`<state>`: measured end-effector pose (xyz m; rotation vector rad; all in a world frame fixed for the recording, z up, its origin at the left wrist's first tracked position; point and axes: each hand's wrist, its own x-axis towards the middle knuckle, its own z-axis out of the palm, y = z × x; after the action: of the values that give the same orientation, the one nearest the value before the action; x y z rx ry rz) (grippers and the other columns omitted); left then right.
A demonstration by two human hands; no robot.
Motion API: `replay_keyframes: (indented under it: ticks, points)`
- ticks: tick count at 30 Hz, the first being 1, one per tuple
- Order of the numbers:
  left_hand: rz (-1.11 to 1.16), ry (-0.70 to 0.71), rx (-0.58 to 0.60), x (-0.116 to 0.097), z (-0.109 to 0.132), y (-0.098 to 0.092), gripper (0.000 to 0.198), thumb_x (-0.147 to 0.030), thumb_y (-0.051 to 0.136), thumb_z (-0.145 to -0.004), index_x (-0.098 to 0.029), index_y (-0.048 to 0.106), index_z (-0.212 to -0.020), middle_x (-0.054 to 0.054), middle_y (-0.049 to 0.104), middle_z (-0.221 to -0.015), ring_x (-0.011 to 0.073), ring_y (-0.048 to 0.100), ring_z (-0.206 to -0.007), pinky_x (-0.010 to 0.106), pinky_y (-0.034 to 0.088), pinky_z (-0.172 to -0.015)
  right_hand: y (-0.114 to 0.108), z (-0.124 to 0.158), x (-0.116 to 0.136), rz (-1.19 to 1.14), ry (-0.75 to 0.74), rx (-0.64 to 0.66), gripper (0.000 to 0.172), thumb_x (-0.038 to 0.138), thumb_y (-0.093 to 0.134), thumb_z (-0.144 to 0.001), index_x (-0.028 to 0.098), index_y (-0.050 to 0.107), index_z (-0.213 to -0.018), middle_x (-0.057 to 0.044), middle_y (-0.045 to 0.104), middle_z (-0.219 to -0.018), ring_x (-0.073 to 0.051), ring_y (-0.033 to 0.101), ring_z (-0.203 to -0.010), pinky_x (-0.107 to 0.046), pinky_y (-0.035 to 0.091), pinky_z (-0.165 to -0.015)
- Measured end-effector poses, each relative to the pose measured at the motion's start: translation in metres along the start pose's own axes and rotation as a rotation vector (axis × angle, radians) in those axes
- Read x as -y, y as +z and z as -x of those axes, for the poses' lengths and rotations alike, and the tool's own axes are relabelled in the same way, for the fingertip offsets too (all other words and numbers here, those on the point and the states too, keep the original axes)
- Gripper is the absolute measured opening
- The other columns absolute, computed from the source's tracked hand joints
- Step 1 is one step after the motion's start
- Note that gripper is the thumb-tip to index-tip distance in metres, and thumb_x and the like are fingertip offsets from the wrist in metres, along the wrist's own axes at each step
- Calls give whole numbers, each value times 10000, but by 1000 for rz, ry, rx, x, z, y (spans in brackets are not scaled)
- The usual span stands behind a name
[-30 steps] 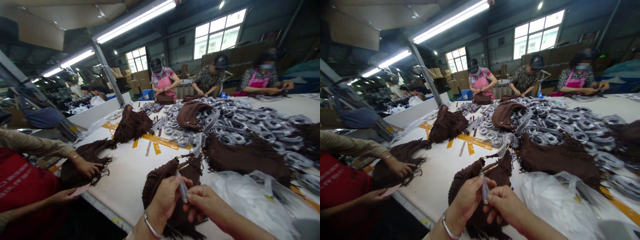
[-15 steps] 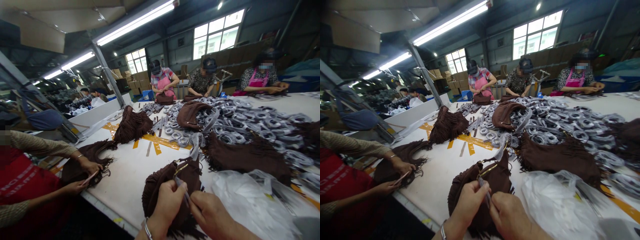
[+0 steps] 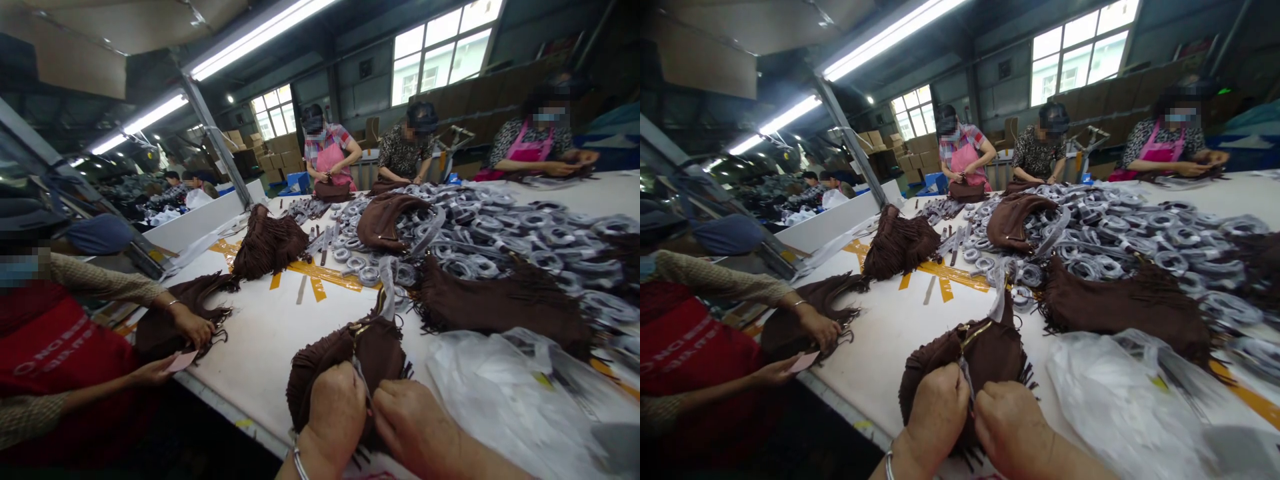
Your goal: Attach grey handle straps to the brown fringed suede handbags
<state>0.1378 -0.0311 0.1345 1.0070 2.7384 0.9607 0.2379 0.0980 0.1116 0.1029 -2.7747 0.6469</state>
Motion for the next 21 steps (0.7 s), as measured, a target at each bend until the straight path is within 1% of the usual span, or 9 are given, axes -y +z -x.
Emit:
replay_keyframes:
  ticks: [3, 5, 7, 9, 12, 14, 17, 19, 21]
  points:
    - [26, 48, 31, 3, 4, -3, 242, -189, 469, -895, -217, 571, -677, 97, 629, -666, 207, 547, -625, 366, 229, -611, -10, -9, -4, -329, 255, 45, 294, 316, 445, -944, 191, 657, -783, -45, 678, -765, -177, 623, -727, -294, 379, -653]
    - [31, 107, 73, 3, 6, -6, 255, -226, 442, -926, -221, 573, -707, 103, 648, -696, 206, 558, -639, 372, 231, -610, -16, -18, -5, -454, 350, 40, 272, 367, 461, -944, 198, 663, -870, -39, 689, -837, -179, 627, -799, -289, 411, -710]
    - [6, 156, 111, 2, 9, -8, 280, -240, 401, -945, -223, 567, -721, 108, 655, -707, 206, 563, -642, 377, 228, -606, -17, -25, -5, -440, 370, 50, 242, 336, 472, -930, 190, 648, -852, -42, 685, -832, -184, 620, -797, -292, 411, -711]
    - [-46, 174, 126, 1, 11, -9, 285, -218, 379, -943, -222, 548, -714, 109, 651, -705, 206, 562, -638, 381, 220, -603, -13, -29, -4, -345, 352, 84, 266, 292, 444, -931, 179, 620, -767, -53, 677, -788, -189, 615, -761, -298, 391, -686]
    - [-98, 183, 118, 4, 13, -9, 265, -186, 396, -919, -221, 503, -679, 91, 630, -676, 197, 546, -624, 379, 213, -601, -5, -29, -2, -166, 271, 127, 311, 275, 384, -945, 168, 601, -751, -85, 670, -766, -206, 610, -725, -316, 345, -650]
    - [-79, 191, 108, 6, 14, -9, 271, -194, 398, -918, -219, 467, -657, 71, 604, -658, 183, 527, -622, 366, 229, -606, -3, -26, -2, -144, 224, 114, 318, 281, 359, -951, 169, 585, -758, -84, 653, -755, -201, 593, -710, -317, 324, -643]
    - [54, 154, 81, 7, 16, -8, 317, -260, 353, -947, -214, 412, -639, 28, 529, -631, 152, 476, -615, 330, 266, -614, -1, -24, -4, -330, 225, 53, 356, 343, 357, -953, 186, 477, -657, -27, 558, -662, -152, 504, -640, -294, 307, -622]
    - [192, 78, 84, 5, 16, -8, 359, -324, 322, -965, -210, 394, -632, 1, 469, -612, 135, 441, -606, 302, 284, -610, 1, -23, -6, -547, 287, 27, 403, 419, 373, -945, 197, 390, -609, 11, 461, -607, -124, 424, -596, -271, 294, -585]
    - [339, -16, 124, 3, 17, -8, 396, -396, 317, -971, -206, 403, -635, -16, 432, -603, 122, 417, -594, 278, 297, -597, 6, -22, -5, -815, 380, 31, 454, 526, 412, -920, 206, 355, -602, 41, 379, -575, -103, 359, -554, -248, 277, -535]
